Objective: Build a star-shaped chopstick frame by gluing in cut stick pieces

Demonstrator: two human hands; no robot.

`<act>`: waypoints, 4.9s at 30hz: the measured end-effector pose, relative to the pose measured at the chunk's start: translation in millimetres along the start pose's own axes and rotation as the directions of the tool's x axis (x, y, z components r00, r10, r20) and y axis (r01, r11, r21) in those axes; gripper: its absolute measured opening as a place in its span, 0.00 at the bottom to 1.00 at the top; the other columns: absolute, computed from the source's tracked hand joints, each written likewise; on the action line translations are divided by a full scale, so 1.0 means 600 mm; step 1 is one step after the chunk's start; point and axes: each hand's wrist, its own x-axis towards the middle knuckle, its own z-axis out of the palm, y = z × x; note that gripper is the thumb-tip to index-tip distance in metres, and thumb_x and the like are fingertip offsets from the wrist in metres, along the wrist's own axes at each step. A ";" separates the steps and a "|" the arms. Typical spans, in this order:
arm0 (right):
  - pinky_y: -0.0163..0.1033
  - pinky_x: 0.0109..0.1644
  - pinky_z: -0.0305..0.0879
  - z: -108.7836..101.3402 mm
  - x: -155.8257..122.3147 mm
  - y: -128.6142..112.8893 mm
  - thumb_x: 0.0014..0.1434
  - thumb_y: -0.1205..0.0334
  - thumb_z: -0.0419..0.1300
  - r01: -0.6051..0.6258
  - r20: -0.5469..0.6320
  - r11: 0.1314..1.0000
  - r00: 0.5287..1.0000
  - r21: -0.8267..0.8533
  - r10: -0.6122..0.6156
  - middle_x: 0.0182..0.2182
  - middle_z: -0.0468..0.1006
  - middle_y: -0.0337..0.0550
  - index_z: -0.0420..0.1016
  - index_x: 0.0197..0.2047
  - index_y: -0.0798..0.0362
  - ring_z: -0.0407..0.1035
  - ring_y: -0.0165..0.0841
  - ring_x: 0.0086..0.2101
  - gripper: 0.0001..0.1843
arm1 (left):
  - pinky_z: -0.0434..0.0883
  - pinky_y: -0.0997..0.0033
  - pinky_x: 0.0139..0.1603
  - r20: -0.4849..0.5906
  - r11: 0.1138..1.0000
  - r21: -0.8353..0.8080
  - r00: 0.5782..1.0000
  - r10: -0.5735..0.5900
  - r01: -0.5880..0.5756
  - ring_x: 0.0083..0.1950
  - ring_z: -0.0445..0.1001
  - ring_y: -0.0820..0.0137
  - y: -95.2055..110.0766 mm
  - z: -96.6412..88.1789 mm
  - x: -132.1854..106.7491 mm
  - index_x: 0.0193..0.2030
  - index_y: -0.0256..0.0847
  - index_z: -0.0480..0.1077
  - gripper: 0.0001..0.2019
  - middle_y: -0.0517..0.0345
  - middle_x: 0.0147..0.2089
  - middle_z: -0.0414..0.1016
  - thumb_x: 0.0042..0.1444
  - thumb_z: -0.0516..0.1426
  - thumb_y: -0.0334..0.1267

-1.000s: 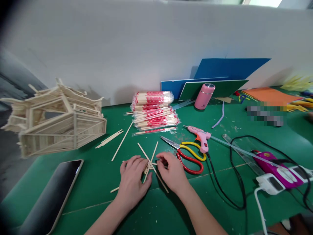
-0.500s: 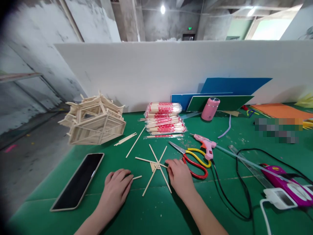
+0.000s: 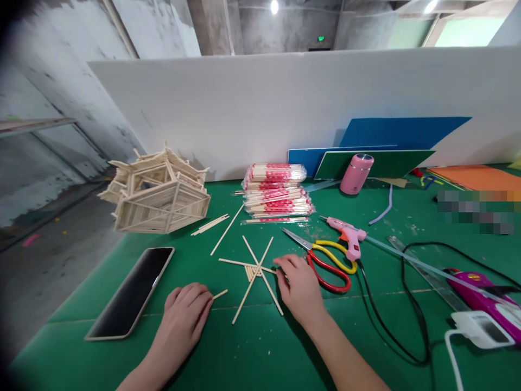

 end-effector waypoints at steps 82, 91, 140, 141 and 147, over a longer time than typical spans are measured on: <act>0.34 0.35 0.65 -0.002 0.024 -0.071 0.56 0.60 0.53 -0.223 0.126 0.757 0.975 0.614 0.184 0.31 0.75 0.41 0.71 0.36 0.52 0.68 0.30 0.31 0.08 | 0.60 0.79 0.24 0.530 -0.349 -0.842 0.747 -0.401 0.410 0.23 0.60 0.79 0.085 0.015 0.110 0.28 0.34 0.72 0.07 0.58 0.24 0.69 0.43 0.61 0.36; 0.31 0.33 0.64 -0.016 -0.006 -0.056 0.56 0.60 0.52 -0.277 0.120 0.789 0.960 0.548 0.254 0.28 0.69 0.37 0.66 0.41 0.51 0.65 0.28 0.29 0.10 | 0.60 0.76 0.24 0.171 0.500 -0.834 0.971 -0.168 0.233 0.24 0.62 0.75 0.094 0.013 0.097 0.26 0.38 0.69 0.06 0.59 0.22 0.66 0.50 0.53 0.34; 0.42 0.41 0.60 0.006 0.038 -0.039 0.54 0.61 0.54 -0.174 0.316 0.985 0.934 -0.010 0.168 0.36 0.69 0.42 0.69 0.40 0.49 0.63 0.36 0.38 0.09 | 0.59 0.66 0.31 0.240 0.985 0.008 0.956 0.167 -0.174 0.27 0.66 0.68 -0.001 0.030 0.080 0.41 0.37 0.69 0.13 0.56 0.25 0.69 0.50 0.48 0.28; 0.42 0.41 0.60 0.006 0.039 -0.039 0.54 0.62 0.54 -0.174 0.323 0.985 0.932 -0.007 0.167 0.36 0.69 0.42 0.69 0.40 0.49 0.63 0.35 0.38 0.09 | 0.58 0.65 0.32 0.203 0.986 0.000 0.966 0.163 -0.167 0.27 0.65 0.68 0.001 0.033 0.079 0.38 0.36 0.70 0.12 0.56 0.24 0.69 0.51 0.48 0.29; 0.42 0.41 0.60 0.007 0.040 -0.036 0.54 0.62 0.54 -0.178 0.323 0.984 0.931 0.001 0.168 0.36 0.69 0.42 0.69 0.41 0.49 0.62 0.35 0.38 0.10 | 0.57 0.62 0.35 0.110 0.996 -0.054 0.990 0.084 -0.078 0.28 0.63 0.67 0.013 0.036 0.080 0.36 0.39 0.71 0.10 0.57 0.24 0.67 0.53 0.49 0.35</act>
